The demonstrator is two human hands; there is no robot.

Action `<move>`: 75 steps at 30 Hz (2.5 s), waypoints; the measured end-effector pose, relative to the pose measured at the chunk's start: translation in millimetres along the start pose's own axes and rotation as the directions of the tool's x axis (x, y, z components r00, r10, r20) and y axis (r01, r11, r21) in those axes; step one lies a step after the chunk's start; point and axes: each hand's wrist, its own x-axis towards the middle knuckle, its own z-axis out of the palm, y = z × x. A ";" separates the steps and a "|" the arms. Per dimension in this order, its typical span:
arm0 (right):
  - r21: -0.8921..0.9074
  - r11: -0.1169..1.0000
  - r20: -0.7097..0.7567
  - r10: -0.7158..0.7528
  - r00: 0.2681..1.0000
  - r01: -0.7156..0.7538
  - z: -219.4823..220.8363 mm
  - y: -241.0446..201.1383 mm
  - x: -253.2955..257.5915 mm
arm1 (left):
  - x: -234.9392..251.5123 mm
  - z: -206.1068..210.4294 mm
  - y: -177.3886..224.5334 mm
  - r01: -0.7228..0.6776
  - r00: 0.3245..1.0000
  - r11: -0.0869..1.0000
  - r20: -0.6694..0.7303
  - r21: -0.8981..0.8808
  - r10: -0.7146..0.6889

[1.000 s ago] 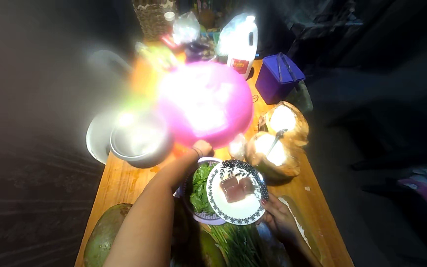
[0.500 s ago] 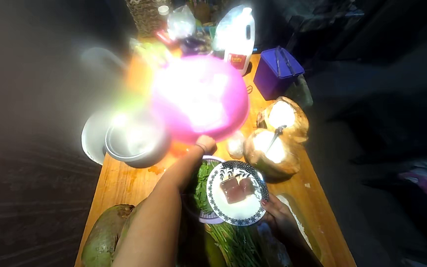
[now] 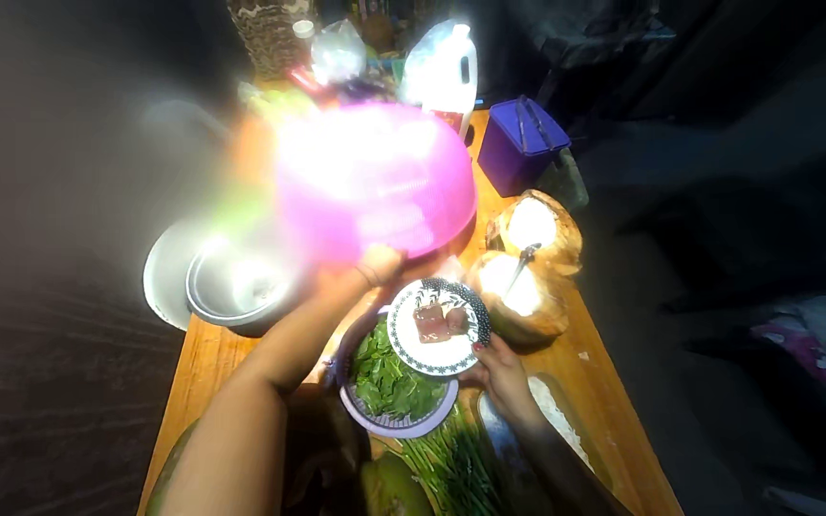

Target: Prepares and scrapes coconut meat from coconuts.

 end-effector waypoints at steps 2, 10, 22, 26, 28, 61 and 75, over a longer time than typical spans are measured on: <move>-0.028 1.000 -0.024 -0.005 1.000 0.004 14.8 1.5 11.9 | -4.2 -9.4 -1.7 -0.039 0.998 0.999 -0.040 -0.002 0.039; 0.019 0.999 -0.111 -0.044 0.993 0.046 65.4 14.5 84.1 | -13.0 -15.4 -9.7 -0.048 0.992 0.999 -0.119 -0.007 0.047; 0.021 0.985 0.029 0.171 0.985 -0.172 119.8 3.4 159.6 | -11.7 6.9 0.7 -0.004 0.996 0.999 -0.086 -0.035 0.001; -0.196 0.970 0.137 0.174 0.975 -0.145 98.1 2.8 105.5 | -4.5 23.4 7.4 0.001 1.000 0.999 -0.002 -0.041 -0.001; -0.209 0.968 0.183 0.179 0.967 -0.139 74.1 3.0 79.4 | 1.6 37.9 9.6 -0.001 0.999 1.000 0.046 -0.013 0.002; -0.017 0.998 0.251 0.063 0.966 -0.061 -488.4 -1.8 -316.8 | -336.7 269.9 451.1 0.646 0.373 0.706 0.927 -0.292 0.042; -0.172 0.983 0.346 0.115 0.931 -0.058 -539.5 -76.9 -193.3 | -165.7 241.1 564.7 0.689 0.494 0.532 0.856 -0.492 0.152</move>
